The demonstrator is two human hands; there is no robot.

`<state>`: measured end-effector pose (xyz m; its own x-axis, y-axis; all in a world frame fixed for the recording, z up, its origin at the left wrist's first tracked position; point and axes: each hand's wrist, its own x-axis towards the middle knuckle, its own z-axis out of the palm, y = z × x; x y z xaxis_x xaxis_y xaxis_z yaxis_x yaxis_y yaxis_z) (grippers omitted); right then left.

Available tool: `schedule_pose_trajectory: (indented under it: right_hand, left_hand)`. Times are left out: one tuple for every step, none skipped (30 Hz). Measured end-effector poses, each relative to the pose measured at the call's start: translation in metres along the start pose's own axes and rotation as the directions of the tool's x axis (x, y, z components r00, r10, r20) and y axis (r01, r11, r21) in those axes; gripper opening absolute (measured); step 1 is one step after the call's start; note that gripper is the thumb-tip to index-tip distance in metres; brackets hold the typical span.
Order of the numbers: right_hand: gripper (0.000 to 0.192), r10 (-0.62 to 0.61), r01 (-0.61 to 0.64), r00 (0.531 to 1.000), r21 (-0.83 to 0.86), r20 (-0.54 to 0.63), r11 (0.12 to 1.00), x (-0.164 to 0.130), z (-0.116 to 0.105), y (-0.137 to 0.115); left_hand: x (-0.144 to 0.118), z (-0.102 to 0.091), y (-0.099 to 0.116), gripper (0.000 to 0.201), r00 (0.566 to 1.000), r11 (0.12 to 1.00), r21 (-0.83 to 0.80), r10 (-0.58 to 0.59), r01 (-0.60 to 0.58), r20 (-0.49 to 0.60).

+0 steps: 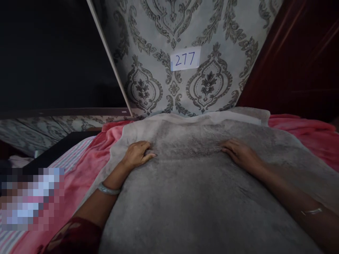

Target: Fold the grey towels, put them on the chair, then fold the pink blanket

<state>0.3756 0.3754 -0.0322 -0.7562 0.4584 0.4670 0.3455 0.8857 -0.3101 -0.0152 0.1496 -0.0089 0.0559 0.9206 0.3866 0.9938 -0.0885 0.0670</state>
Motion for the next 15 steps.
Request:
schedule_pose_trajectory:
  right_hand:
    - [0.040,0.005,-0.005,1.000,-0.016,-0.010,1.000,-0.001,0.000,0.000]
    - [0.040,0.008,-0.009,1.000,-0.034,-0.025,0.999,-0.001,-0.001,0.001]
    - [0.039,0.008,-0.010,0.999,-0.051,-0.043,0.999,-0.002,-0.001,0.001]
    - [0.039,0.005,-0.009,0.998,-0.065,-0.061,0.998,-0.002,-0.002,0.001]
    - [0.038,0.004,-0.009,0.997,-0.074,-0.075,0.997,-0.003,-0.002,0.001]
    - [0.039,0.005,-0.011,0.997,-0.077,-0.080,0.997,-0.003,-0.002,0.002]
    - [0.039,0.008,-0.014,0.997,-0.076,-0.077,0.997,-0.004,-0.001,0.003]
    - [0.040,0.013,-0.017,0.998,-0.070,-0.063,0.997,-0.004,0.000,0.005]
    - [0.040,0.018,-0.020,0.999,-0.060,-0.040,0.998,-0.004,0.002,0.007]
    - [0.041,0.026,-0.027,1.000,-0.048,-0.016,0.998,-0.005,0.005,0.010]
    - [0.042,0.035,-0.035,0.999,-0.036,0.003,0.999,-0.005,0.007,0.012]
    - [0.042,0.045,-0.045,0.999,-0.024,0.017,0.999,-0.006,0.009,0.014]
    - [0.042,0.056,-0.056,0.998,-0.016,0.025,0.998,-0.006,0.011,0.016]
    - [0.041,0.067,-0.067,0.997,-0.013,0.026,0.998,-0.007,0.013,0.017]
    - [0.041,0.078,-0.078,0.997,-0.015,0.022,0.997,-0.007,0.015,0.018]
  left_hand:
    - [0.000,-0.001,0.001,0.038,1.000,1.000,-0.002,0.013,-0.013,-0.003]
    - [-0.001,-0.001,0.002,0.039,1.000,1.000,0.003,0.013,-0.013,-0.018]
    - [-0.001,-0.001,0.002,0.041,0.999,1.000,0.016,0.006,-0.006,-0.042]
    - [-0.002,-0.001,0.003,0.042,0.997,0.999,0.036,-0.003,0.006,-0.073]
    - [-0.002,0.000,0.004,0.043,0.995,0.998,0.061,-0.013,0.020,-0.100]
    - [-0.002,0.000,0.004,0.044,0.994,0.996,0.085,-0.019,0.028,-0.110]
    - [-0.002,0.001,0.005,0.044,0.995,0.994,0.103,-0.019,0.028,-0.095]
    - [-0.001,0.002,0.005,0.045,0.998,0.994,0.109,-0.014,0.020,-0.055]
    - [-0.001,0.004,0.004,0.045,1.000,0.994,0.106,-0.009,0.009,-0.005]
    - [0.000,0.005,0.004,0.045,0.999,0.995,0.097,-0.006,0.002,0.044]
    - [0.001,0.006,0.003,0.045,0.997,0.996,0.089,-0.007,0.000,0.079]
    - [0.001,0.008,0.002,0.044,0.995,0.996,0.085,-0.012,0.004,0.097]
    - [0.001,0.009,0.002,0.044,0.995,0.996,0.088,-0.020,0.011,0.099]
    - [0.001,0.011,0.001,0.043,0.995,0.996,0.093,-0.025,0.016,0.095]
    - [0.001,0.012,0.000,0.043,0.996,0.995,0.100,-0.027,0.018,0.089]
